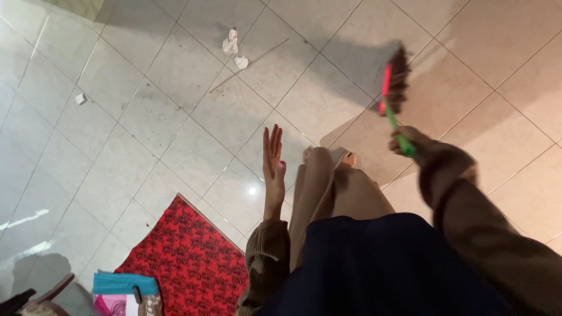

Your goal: Sweeping a tiled floor with a broom and moving shipping packages.

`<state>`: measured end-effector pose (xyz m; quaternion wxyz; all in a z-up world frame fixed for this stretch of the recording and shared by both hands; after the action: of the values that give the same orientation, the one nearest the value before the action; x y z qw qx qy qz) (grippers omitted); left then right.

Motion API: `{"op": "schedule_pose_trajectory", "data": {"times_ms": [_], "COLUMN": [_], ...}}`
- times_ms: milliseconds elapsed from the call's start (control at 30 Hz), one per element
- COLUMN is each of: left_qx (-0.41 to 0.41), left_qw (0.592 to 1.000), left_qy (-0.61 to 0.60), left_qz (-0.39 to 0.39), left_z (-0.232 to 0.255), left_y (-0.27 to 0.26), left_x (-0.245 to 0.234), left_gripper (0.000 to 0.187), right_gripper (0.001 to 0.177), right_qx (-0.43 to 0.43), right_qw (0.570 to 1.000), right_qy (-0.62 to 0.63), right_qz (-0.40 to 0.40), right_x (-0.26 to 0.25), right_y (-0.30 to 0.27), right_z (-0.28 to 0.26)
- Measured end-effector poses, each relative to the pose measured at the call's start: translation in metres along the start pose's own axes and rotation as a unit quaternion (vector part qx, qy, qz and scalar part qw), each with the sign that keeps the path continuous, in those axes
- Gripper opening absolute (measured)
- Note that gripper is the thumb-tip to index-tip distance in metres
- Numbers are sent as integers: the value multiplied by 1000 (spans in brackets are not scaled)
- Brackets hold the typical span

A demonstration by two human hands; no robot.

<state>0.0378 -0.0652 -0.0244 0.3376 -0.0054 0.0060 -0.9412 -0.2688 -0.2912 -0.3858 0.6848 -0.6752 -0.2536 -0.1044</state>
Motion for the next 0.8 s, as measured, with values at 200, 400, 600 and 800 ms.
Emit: {"op": "schedule_pose_trajectory", "data": {"times_ms": [200, 400, 600, 800], "left_qx": [-18, -2, 14, 26], "left_qw": [1000, 1000, 1000, 998], "left_qy": [9, -7, -8, -13], "left_qz": [8, 5, 19, 48], "left_z": [0, -1, 10, 18], "left_y": [5, 28, 57, 67], "left_x": [6, -2, -28, -56], "left_gripper": [96, 97, 95, 91], "right_gripper": [18, 21, 19, 29], "right_qx": [128, 49, 25, -80], "right_qw": [987, 959, 972, 975], "right_qy": [15, 71, -9, -189], "right_qz": [-97, -268, -233, 83], "right_x": [121, 145, 116, 99], "right_y": [-4, -66, -128, -185], "right_z": [7, -43, -62, -115]}}
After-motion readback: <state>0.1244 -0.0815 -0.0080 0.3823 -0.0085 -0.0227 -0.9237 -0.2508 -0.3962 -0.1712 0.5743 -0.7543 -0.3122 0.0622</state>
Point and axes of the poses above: each hand's wrist, its own y-axis towards the middle knuckle, its own x-axis out of the palm, z = x × y, the point moved 8 cm from there along y, towards the middle knuckle, and after that the axes turned 5 degrees about y, right-handed, at the moved point
